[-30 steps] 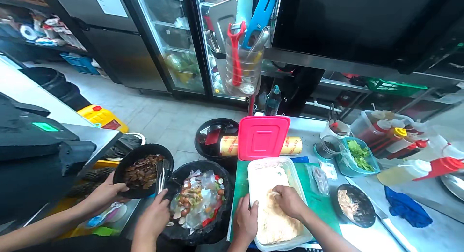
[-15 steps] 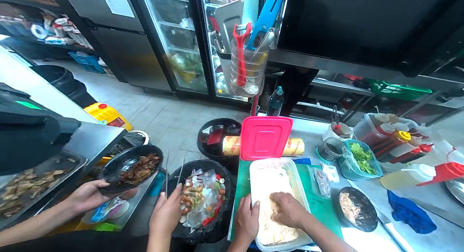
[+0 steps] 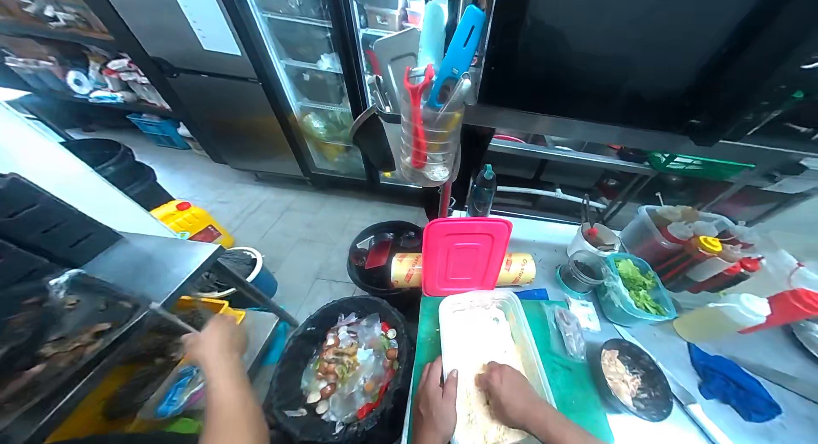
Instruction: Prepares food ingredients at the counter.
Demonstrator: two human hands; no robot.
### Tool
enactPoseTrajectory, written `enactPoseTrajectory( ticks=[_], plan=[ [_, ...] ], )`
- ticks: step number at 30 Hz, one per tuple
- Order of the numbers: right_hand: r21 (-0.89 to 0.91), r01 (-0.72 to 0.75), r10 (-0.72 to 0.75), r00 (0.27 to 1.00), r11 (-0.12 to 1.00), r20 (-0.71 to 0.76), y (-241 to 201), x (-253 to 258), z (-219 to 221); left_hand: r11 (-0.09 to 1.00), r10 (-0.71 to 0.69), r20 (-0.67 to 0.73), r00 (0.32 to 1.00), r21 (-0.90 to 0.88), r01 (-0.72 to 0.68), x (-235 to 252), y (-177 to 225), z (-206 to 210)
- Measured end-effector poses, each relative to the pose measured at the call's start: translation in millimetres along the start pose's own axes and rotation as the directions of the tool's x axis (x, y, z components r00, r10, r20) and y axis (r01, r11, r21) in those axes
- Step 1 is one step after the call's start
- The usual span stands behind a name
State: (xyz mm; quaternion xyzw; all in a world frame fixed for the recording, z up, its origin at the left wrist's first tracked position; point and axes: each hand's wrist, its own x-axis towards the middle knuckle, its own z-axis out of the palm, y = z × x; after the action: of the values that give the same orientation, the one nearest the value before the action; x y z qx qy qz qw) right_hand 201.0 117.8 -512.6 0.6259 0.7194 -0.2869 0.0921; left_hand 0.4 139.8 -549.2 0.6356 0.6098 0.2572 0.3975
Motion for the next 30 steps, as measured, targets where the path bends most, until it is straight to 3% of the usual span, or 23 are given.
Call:
enactPoseTrajectory(
  ticks=[5,15,21,26,30],
  plan=[
    [0.015,0.032,-0.033,0.998,0.999,0.058,1,-7,-13,1.0,0.008,-0.018,1.0,-0.01,-0.008,-1,0,1],
    [-0.041,-0.024,0.026,0.999,0.999,0.027,-6,-8,-8,0.999,0.025,-0.025,0.999,-0.019,-0.026,-1,-2,3],
    [-0.02,0.003,-0.005,0.998,1.0,-0.07,-10,-11,-10,0.999,0.027,-0.014,1.0,-0.04,-0.027,-2,-2,1],
    [-0.039,0.057,-0.058,0.998,0.998,-0.013,3,-7,9,0.999,0.019,-0.011,1.0,-0.049,-0.019,-3,-2,2],
    [-0.02,0.043,-0.044,0.997,0.999,-0.063,6,-5,-4,0.998,0.038,-0.019,0.999,-0.053,-0.039,-3,-2,3]
  ],
)
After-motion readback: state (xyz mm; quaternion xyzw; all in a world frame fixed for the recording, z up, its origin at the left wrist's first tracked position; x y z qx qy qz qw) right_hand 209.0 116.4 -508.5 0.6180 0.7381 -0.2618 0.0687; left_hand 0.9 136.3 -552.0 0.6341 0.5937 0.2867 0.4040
